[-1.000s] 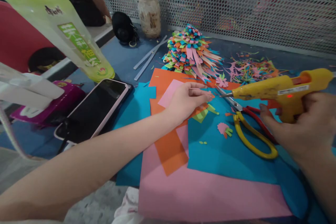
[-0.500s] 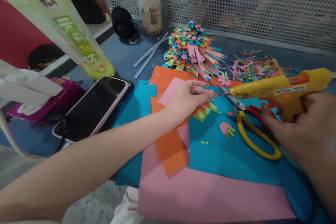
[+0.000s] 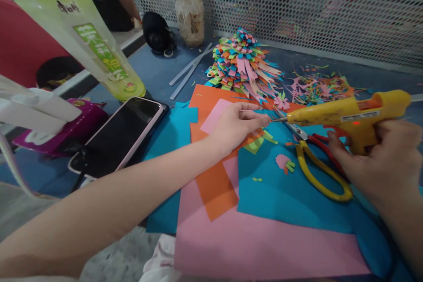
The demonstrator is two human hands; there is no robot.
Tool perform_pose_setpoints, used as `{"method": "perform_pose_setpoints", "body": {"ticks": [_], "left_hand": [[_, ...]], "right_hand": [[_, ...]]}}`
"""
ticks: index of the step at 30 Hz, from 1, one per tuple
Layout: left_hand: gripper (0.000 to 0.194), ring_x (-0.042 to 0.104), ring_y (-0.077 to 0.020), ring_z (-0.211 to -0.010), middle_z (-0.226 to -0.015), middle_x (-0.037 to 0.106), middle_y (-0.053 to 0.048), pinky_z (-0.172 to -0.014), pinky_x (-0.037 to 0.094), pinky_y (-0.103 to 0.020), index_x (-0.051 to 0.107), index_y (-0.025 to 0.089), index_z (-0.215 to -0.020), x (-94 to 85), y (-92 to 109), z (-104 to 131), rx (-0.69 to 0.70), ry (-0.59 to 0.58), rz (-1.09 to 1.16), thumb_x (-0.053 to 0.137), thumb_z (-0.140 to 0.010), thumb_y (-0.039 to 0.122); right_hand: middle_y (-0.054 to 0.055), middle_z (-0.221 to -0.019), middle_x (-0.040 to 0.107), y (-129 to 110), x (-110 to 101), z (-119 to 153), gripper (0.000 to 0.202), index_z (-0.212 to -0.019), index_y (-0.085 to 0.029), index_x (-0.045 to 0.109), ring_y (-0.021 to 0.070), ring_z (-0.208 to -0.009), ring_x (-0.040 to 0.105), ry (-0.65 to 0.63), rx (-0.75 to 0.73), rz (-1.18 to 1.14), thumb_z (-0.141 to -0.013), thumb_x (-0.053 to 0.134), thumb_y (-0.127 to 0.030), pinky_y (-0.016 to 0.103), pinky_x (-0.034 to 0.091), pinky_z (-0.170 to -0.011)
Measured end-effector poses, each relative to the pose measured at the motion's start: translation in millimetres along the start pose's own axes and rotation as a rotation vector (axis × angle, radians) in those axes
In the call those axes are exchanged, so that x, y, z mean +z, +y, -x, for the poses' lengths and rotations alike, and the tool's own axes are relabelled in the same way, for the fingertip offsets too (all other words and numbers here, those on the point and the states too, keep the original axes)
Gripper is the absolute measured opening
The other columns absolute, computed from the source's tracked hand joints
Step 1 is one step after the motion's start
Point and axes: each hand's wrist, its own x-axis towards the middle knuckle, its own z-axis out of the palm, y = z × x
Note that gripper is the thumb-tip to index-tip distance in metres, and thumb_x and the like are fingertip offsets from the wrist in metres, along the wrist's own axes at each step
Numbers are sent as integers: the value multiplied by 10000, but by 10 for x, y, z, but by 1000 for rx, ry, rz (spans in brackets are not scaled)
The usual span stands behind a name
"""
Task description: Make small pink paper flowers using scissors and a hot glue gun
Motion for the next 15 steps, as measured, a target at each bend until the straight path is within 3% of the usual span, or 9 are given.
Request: {"method": "perform_pose_setpoints", "body": {"ticks": [12, 15], "left_hand": [[244, 654, -88, -564, -790, 737, -24, -556, 470, -230, 585, 131, -976, 7, 16, 12, -8, 10, 19, 753, -813, 66], [255, 650, -82, -558, -754, 718, -5, -547, 459, -220, 580, 128, -975, 6, 14, 14, -3, 4, 38, 760, -806, 61]], "right_hand": [[22, -684, 431, -89, -3, 3, 408, -720, -303, 309, 318, -677, 596, -2, 84, -48, -563, 575, -570, 397, 367, -562], [15, -694, 421, -61, 1, 4, 427, -732, -301, 296, 293, -665, 570, -6, 67, -53, -579, 587, -572, 384, 363, -569]]}}
